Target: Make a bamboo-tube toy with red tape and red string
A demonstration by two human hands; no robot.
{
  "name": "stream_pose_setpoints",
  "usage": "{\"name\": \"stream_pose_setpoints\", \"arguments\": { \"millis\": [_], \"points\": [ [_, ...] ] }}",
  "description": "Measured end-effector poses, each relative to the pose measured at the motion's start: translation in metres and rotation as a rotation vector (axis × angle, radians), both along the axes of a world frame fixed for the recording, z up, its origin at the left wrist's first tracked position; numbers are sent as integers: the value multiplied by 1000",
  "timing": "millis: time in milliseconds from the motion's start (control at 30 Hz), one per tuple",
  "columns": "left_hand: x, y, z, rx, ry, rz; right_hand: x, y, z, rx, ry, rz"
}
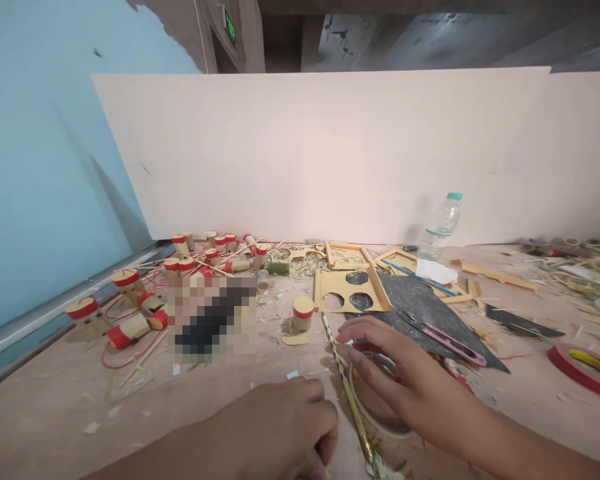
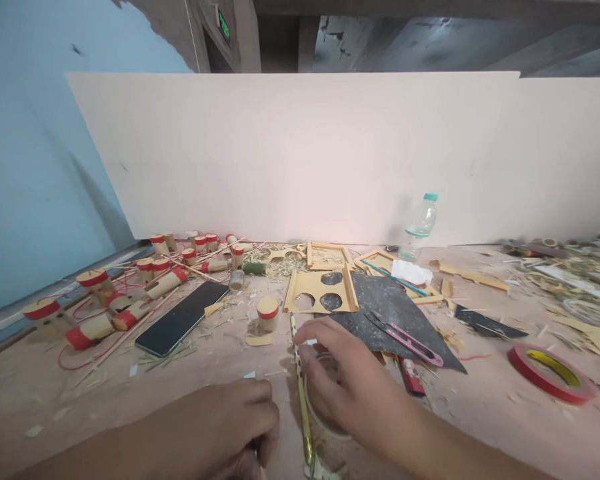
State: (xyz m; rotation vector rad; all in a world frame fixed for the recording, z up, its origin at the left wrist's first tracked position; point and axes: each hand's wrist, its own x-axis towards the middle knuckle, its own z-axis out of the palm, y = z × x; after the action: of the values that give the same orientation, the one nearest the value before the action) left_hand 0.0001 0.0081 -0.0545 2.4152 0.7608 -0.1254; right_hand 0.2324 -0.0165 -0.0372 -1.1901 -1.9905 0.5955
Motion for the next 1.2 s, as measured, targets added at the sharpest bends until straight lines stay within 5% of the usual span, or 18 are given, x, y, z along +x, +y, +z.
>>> {"name": "stream_pose_setpoints", "arguments": {
  "millis": [167,333,500,733,1200],
  "points": [
    [2,0,-6,-11,-45,50,-1,1,-2,3,25,29],
    [0,-3,15,-52,-127,186,-1,1,0,-25,57,40],
    [1,0,41,-349,-617,572,-5,-2,6,-218,147,43],
    [7,3,40,-573,-794,574,-18,-6,6,-532,494,96],
    [8,-4,36,-450,-752,502,-15,-5,14,-740,675,123]
  ]
}}
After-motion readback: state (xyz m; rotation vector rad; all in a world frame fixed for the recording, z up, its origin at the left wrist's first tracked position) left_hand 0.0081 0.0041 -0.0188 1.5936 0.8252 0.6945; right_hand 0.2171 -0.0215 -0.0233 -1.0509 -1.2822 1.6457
